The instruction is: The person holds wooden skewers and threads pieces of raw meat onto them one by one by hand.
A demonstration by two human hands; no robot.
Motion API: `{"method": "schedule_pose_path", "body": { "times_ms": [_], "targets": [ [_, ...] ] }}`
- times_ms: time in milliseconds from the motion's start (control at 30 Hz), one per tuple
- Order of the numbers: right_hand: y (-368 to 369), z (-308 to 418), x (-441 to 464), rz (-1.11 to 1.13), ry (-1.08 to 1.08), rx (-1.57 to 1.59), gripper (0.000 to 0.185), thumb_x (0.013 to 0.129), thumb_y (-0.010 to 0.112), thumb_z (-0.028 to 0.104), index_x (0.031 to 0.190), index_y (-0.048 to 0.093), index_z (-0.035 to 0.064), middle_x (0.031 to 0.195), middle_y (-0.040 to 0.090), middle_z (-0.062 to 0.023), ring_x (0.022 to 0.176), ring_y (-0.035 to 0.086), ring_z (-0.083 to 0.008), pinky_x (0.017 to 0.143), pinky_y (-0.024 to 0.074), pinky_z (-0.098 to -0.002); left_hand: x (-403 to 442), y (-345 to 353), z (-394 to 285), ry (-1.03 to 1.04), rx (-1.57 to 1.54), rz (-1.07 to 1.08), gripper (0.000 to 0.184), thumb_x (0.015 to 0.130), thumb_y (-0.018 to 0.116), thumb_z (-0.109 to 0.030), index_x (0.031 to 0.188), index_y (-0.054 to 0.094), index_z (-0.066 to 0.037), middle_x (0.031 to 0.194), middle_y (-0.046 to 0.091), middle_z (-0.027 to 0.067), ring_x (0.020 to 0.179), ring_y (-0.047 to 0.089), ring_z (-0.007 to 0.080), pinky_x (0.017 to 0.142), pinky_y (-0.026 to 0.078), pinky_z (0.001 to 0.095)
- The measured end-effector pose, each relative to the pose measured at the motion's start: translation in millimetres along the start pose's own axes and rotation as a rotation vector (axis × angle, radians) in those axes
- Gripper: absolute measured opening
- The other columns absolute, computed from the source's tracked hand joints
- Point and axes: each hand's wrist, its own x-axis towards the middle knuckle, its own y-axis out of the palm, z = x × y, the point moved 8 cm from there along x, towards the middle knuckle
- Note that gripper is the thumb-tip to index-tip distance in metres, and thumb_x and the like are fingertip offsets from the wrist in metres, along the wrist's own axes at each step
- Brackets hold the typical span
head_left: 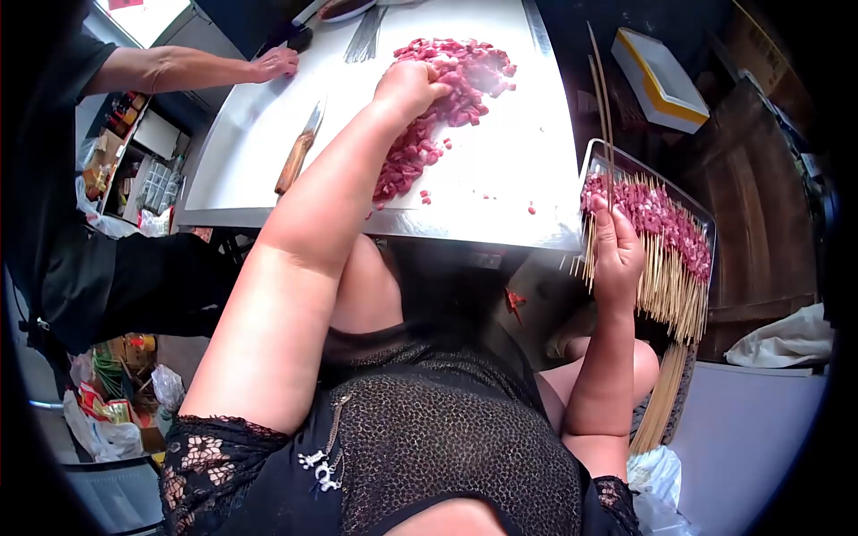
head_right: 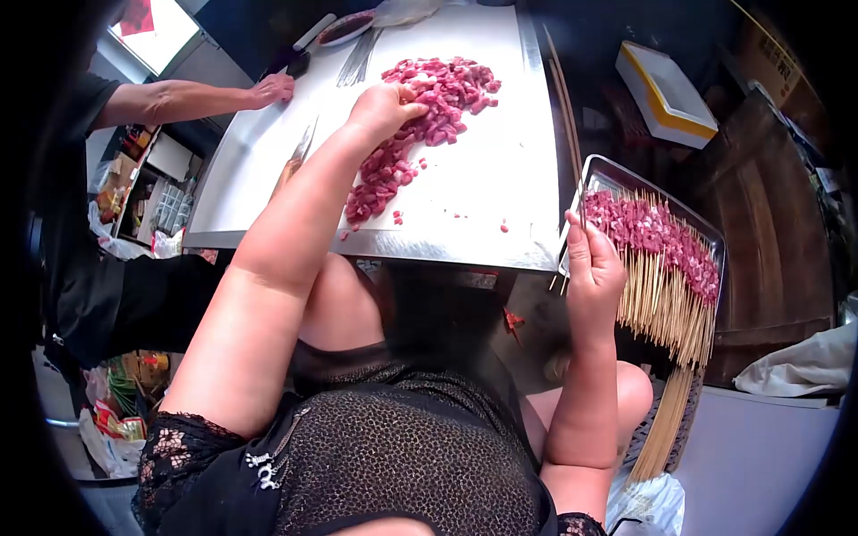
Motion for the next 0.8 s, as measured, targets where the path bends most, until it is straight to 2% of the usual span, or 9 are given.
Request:
{"method": "schedule_pose_path", "body": {
  "times_ms": [33,133,200,300,333,400,533,700,800],
  "targets": [
    [-2,1,1,-0.005,0.002,0.006,0.025,0.092,0.055,0.019,0.102,0.064,-0.0021,0.077,0.054,0.0036,0.063,0.039,-0.0033,0.058,0.0349,-0.0198,3,2,-1,-0.009,0.075,-0.008,0.025,0.076,0.07,-0.024,0.095,0.068,-0.007,0.087,0.066,0.015,0.079,0.064,0.0254,0.075,0.048,0.033],
    [0,5,-3,0.071,0.067,0.169,0.034,0.091,0.056,0.013,0.122,0.054,0.0006,0.087,0.06,0.0023,0.059,0.039,-0.0016,0.054,0.0346,-0.0161,1,3,-6,0.04,0.296,0.013,0.022,0.076,0.067,-0.023,0.091,0.068,-0.007,0.084,0.067,0.0139,0.077,0.063,0.0256,0.073,0.048,0.0331],
    [4,8,-3,0.077,0.047,0.217,0.026,0.092,0.054,0.015,0.113,0.058,-0.0003,0.078,0.058,0.0026,0.055,0.039,-0.0008,0.05,0.0315,-0.0149,-13,0,-11,0.055,0.283,0.033,0.02,0.077,0.065,-0.022,0.088,0.067,-0.005,0.081,0.066,0.0131,0.075,0.063,0.0221,0.071,0.048,0.0339],
    [24,10,-12,0.267,0.115,0.277,0.02,0.094,0.049,0.02,0.084,0.053,0.0042,0.06,0.045,0.0048,0.054,0.038,-0.0011,0.047,0.0279,-0.0162,-26,-6,-2,-0.033,-0.388,0.004,0.024,0.082,0.061,-0.021,0.09,0.064,0.002,0.083,0.067,0.0104,0.072,0.063,0.0162,0.065,0.05,0.0291],
    [30,10,-16,0.32,0.155,0.244,0.021,0.094,0.049,0.02,0.083,0.056,0.0039,0.061,0.047,0.0039,0.053,0.04,-0.0022,0.048,0.0296,-0.0173,-32,-10,-6,-0.037,-0.387,-0.001,0.024,0.082,0.061,-0.021,0.09,0.064,0.002,0.083,0.067,0.0104,0.072,0.063,0.0162,0.065,0.05,0.0291],
    [39,16,-21,0.344,0.115,0.096,0.022,0.093,0.05,0.02,0.082,0.059,0.0034,0.064,0.049,0.0025,0.056,0.042,-0.0034,0.051,0.032,-0.0179,-53,4,-8,-0.26,-1.135,0.163,0.024,0.089,0.055,-0.019,0.095,0.061,0.003,0.087,0.066,0.0122,0.074,0.064,0.0174,0.068,0.053,0.0268],
    [49,21,-21,0.311,-0.162,-0.03,0.02,0.091,0.054,0.018,0.084,0.063,0.0025,0.068,0.053,0.0002,0.06,0.046,-0.0038,0.054,0.0347,-0.018,-75,6,-29,-0.182,-1.406,0.174,0.023,0.093,0.049,-0.016,0.102,0.058,0.003,0.088,0.065,0.015,0.076,0.065,0.0201,0.069,0.056,0.0287],
    [54,5,-28,0.325,0.184,0.28,0.014,0.087,0.057,0.009,0.096,0.063,0.0001,0.076,0.058,0.0004,0.067,0.05,-0.0031,0.058,0.037,-0.0169,-84,9,-27,-0.209,-1.537,0.037,0.025,0.094,0.046,-0.017,0.107,0.053,0.003,0.094,0.063,0.015,0.082,0.065,0.0201,0.075,0.055,0.0298],
    [56,7,-31,0.359,0.199,0.218,0.017,0.087,0.056,0.006,0.101,0.063,-0.0004,0.074,0.056,0.0021,0.065,0.049,-0.0026,0.057,0.0366,-0.0162,-81,5,-23,-0.227,-1.542,-0.012,0.025,0.095,0.043,-0.017,0.107,0.052,0.004,0.097,0.062,0.017,0.087,0.064,0.0225,0.079,0.055,0.0321]
  ]
}}
